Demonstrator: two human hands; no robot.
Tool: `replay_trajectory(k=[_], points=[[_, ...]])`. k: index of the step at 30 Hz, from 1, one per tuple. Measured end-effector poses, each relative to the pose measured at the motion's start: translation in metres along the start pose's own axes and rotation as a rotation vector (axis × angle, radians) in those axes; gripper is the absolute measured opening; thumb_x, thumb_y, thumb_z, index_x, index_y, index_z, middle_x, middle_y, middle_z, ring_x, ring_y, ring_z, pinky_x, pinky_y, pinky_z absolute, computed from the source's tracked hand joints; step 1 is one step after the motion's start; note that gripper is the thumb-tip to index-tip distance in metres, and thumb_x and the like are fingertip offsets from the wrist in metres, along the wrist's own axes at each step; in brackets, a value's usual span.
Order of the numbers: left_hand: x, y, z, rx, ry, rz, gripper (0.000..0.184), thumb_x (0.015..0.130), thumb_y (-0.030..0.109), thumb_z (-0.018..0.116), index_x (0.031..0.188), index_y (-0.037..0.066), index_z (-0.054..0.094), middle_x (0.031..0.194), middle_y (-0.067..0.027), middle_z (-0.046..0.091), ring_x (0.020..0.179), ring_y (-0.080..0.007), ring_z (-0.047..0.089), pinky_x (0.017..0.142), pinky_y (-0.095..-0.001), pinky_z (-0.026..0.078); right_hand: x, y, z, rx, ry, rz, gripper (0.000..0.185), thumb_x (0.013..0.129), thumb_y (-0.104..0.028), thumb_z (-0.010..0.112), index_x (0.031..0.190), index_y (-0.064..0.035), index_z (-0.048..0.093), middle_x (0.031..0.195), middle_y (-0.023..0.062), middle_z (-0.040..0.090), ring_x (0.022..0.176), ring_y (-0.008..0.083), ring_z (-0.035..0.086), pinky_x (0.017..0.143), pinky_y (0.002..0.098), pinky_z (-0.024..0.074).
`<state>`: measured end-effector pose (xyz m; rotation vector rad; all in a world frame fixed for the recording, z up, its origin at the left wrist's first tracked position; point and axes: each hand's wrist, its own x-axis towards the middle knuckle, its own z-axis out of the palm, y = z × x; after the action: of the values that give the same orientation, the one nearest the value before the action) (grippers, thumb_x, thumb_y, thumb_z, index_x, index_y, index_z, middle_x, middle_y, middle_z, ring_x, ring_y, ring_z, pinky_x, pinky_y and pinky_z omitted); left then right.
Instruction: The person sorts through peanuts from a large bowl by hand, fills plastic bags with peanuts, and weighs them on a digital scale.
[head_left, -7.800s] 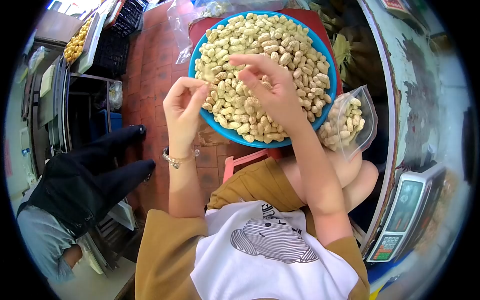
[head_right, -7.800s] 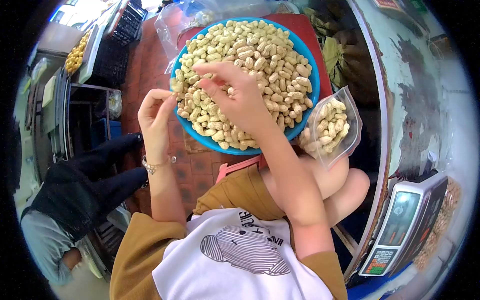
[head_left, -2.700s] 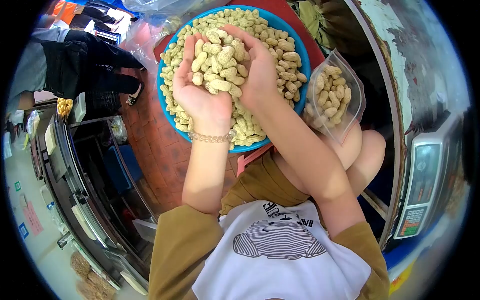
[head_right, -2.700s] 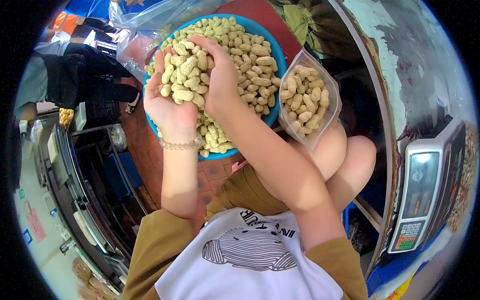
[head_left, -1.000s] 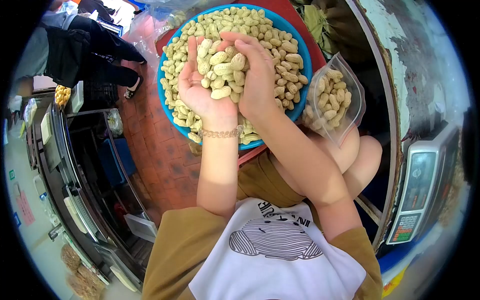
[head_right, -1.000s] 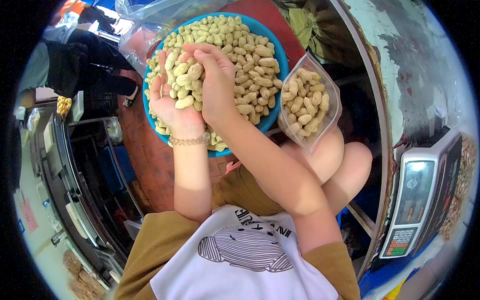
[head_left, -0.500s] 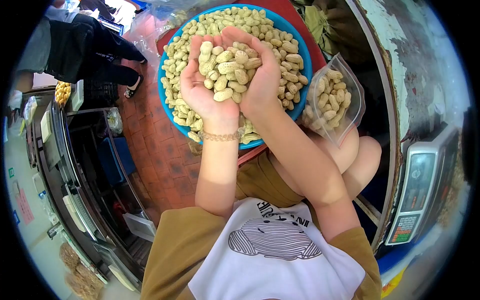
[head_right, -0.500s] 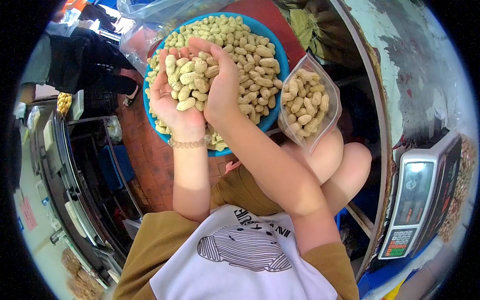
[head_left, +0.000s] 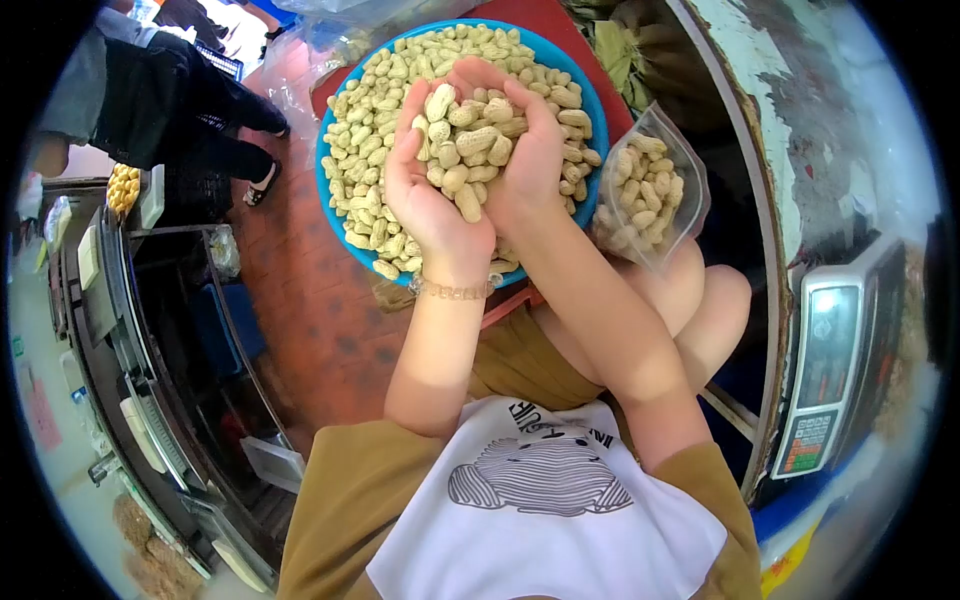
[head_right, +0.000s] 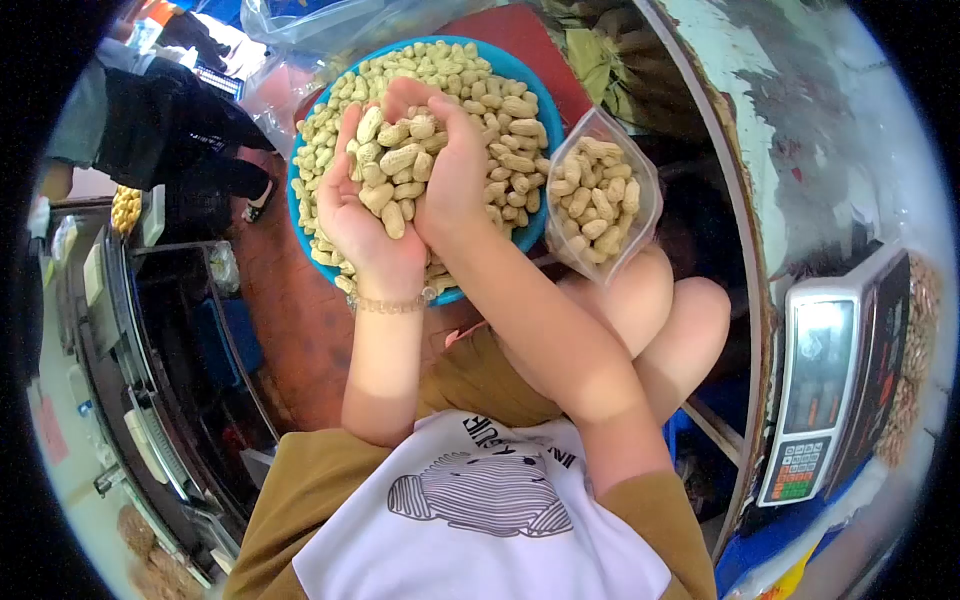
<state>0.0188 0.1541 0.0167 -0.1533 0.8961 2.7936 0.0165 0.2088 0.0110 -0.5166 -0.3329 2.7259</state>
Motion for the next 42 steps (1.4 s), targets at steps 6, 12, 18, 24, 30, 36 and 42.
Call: replay_trajectory(k=[6,12,18,24,30,36,42], points=[[-0.026,0.010,0.031,-0.001,-0.019,-0.087,0.050,0.095,0.022,0.037,0.139,0.001,0.048,0.137,-0.0157,0.053,0.126,-0.0284,0.052,0.109,-0.0418,0.042,-0.028,-0.019,0.010,-0.318,-0.036,-0.283,0.033,0.095,-0.014,0.042,0.114,0.0025,0.064,0.108,0.0095,0.064,0.102,0.0179,0.059,0.093,0.0318,0.0478],[-0.061,-0.019,0.062,-0.154,-0.128,-0.332,0.050,0.095,0.020,0.040,0.138,-0.001,0.048,0.137,-0.0170,0.053,0.125,-0.0293,0.053,0.111,-0.0410,0.039,-0.073,-0.076,0.007,-0.308,0.066,-0.494,0.038,0.098,-0.016,0.039,0.122,0.0045,0.061,0.119,0.0118,0.062,0.112,0.0218,0.058,0.101,0.0326,0.0449],[-0.085,-0.045,0.082,-0.068,-0.127,-0.480,0.046,0.096,0.018,0.039,0.136,-0.002,0.050,0.135,-0.0161,0.055,0.123,-0.0279,0.054,0.108,-0.0396,0.043,-0.103,-0.110,-0.001,-0.246,0.160,-0.493,0.040,0.099,-0.015,0.038,0.127,0.0058,0.057,0.127,0.0127,0.058,0.119,0.0233,0.055,0.105,0.0359,0.0438],[-0.089,-0.055,0.083,-0.035,-0.009,-0.468,0.044,0.097,0.018,0.037,0.134,-0.001,0.051,0.132,-0.0130,0.053,0.123,-0.0273,0.053,0.107,-0.0414,0.043,-0.090,-0.112,-0.040,-0.304,0.157,-0.508,0.040,0.098,-0.014,0.038,0.128,0.0053,0.056,0.128,0.0128,0.057,0.118,0.0230,0.054,0.104,0.0361,0.0440],[-0.085,-0.066,0.076,0.016,-0.066,-0.408,0.048,0.097,0.017,0.036,0.142,0.002,0.043,0.142,-0.0120,0.046,0.124,-0.0250,0.051,0.105,-0.0388,0.045,-0.091,-0.110,-0.040,-0.397,0.207,-0.627,0.040,0.096,-0.014,0.040,0.126,0.0051,0.058,0.128,0.0133,0.058,0.124,0.0211,0.048,0.109,0.0339,0.0384],[-0.088,-0.066,0.080,0.116,-0.112,-0.321,0.054,0.094,0.020,0.035,0.143,-0.003,0.043,0.153,-0.0165,0.036,0.142,-0.0279,0.031,0.119,-0.0422,0.024,-0.082,-0.111,-0.045,-0.395,0.245,-0.759,0.035,0.094,-0.011,0.043,0.120,0.0060,0.060,0.120,0.0156,0.061,0.115,0.0225,0.055,0.103,0.0334,0.0432],[-0.071,-0.075,0.069,0.181,-0.237,-0.210,0.055,0.095,0.020,0.031,0.144,-0.004,0.040,0.153,-0.0164,0.036,0.142,-0.0256,0.031,0.119,-0.0390,0.021,-0.072,-0.112,-0.043,-0.315,0.227,-0.817,0.031,0.092,-0.008,0.042,0.112,0.0072,0.061,0.114,0.0173,0.063,0.109,0.0241,0.060,0.101,0.0343,0.0453]])
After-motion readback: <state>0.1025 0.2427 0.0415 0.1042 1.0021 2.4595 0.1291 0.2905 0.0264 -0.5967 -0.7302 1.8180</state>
